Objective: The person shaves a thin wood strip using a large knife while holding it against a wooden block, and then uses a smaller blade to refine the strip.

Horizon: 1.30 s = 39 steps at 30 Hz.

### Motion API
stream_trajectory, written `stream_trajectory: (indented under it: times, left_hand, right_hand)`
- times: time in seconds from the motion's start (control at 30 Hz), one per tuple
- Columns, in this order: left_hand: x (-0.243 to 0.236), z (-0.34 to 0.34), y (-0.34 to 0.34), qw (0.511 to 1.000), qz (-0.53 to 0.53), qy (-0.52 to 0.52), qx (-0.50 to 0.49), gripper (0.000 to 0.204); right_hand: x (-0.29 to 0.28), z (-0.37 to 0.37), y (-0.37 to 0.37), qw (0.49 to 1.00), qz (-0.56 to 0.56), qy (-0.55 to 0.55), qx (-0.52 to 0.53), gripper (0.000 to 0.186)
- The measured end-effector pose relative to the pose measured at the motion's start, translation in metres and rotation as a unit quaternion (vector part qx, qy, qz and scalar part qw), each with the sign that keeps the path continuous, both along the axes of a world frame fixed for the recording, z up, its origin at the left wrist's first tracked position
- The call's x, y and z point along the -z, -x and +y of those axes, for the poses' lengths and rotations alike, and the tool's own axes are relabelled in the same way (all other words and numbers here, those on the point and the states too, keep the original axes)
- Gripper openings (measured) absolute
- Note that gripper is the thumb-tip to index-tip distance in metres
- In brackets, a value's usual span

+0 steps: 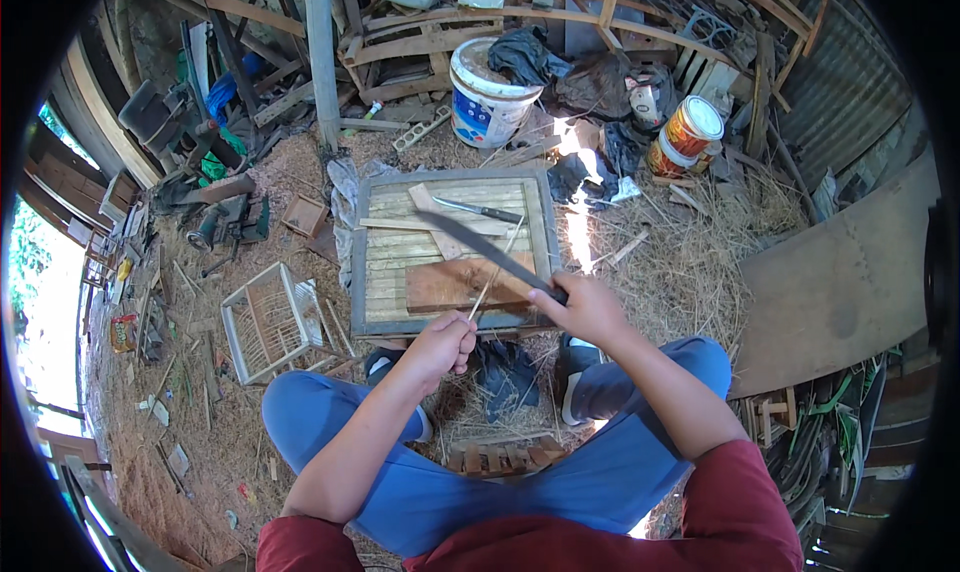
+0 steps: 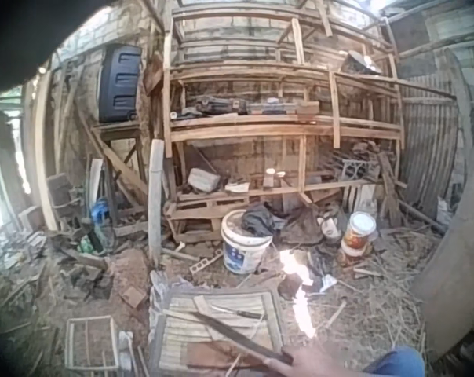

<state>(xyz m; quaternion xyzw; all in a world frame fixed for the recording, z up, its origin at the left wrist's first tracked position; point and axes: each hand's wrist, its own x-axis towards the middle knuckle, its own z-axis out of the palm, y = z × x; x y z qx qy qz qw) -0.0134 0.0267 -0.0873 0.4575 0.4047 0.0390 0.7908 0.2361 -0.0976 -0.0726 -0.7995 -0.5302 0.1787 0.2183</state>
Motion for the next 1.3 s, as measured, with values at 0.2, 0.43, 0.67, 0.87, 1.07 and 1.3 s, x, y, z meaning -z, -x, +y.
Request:
stream_trajectory:
  times: [0.2, 0.43, 0.67, 0.87, 1.07, 1.3]
  left_hand:
    - [-0.002, -0.001, -0.001, 0.997, -0.01, 0.073, -0.008, 0.009]
    - [0.001, -0.002, 0.0, 0.983, -0.04, 0.174, -0.04, 0.016]
    - [0.0, -0.007, -0.001, 0.987, -0.023, 0.15, -0.046, 0.018]
    - [0.006, -0.011, -0.007, 0.985, -0.007, 0.157, -0.07, 0.008]
    - [0.02, -0.001, -0.005, 0.948, -0.063, 0.31, -0.047, 0.017]
    - [0.016, -0.008, -0.006, 0.969, -0.069, 0.233, -0.036, 0.018]
  right_hand:
    - [0.01, 0.002, 0.015, 0.995, -0.044, 0.073, -0.059, 0.07]
    - [0.019, 0.005, 0.018, 0.991, -0.038, 0.089, -0.087, 0.067]
    - [0.017, 0.006, 0.02, 0.989, -0.023, 0.108, -0.093, 0.064]
    - [0.015, 0.007, 0.022, 0.984, -0.02, 0.129, -0.118, 0.067]
    - [0.017, 0.008, 0.021, 0.98, -0.012, 0.144, -0.137, 0.07]
    - [0.026, 0.007, 0.015, 0.979, 0.015, 0.123, -0.162, 0.067]
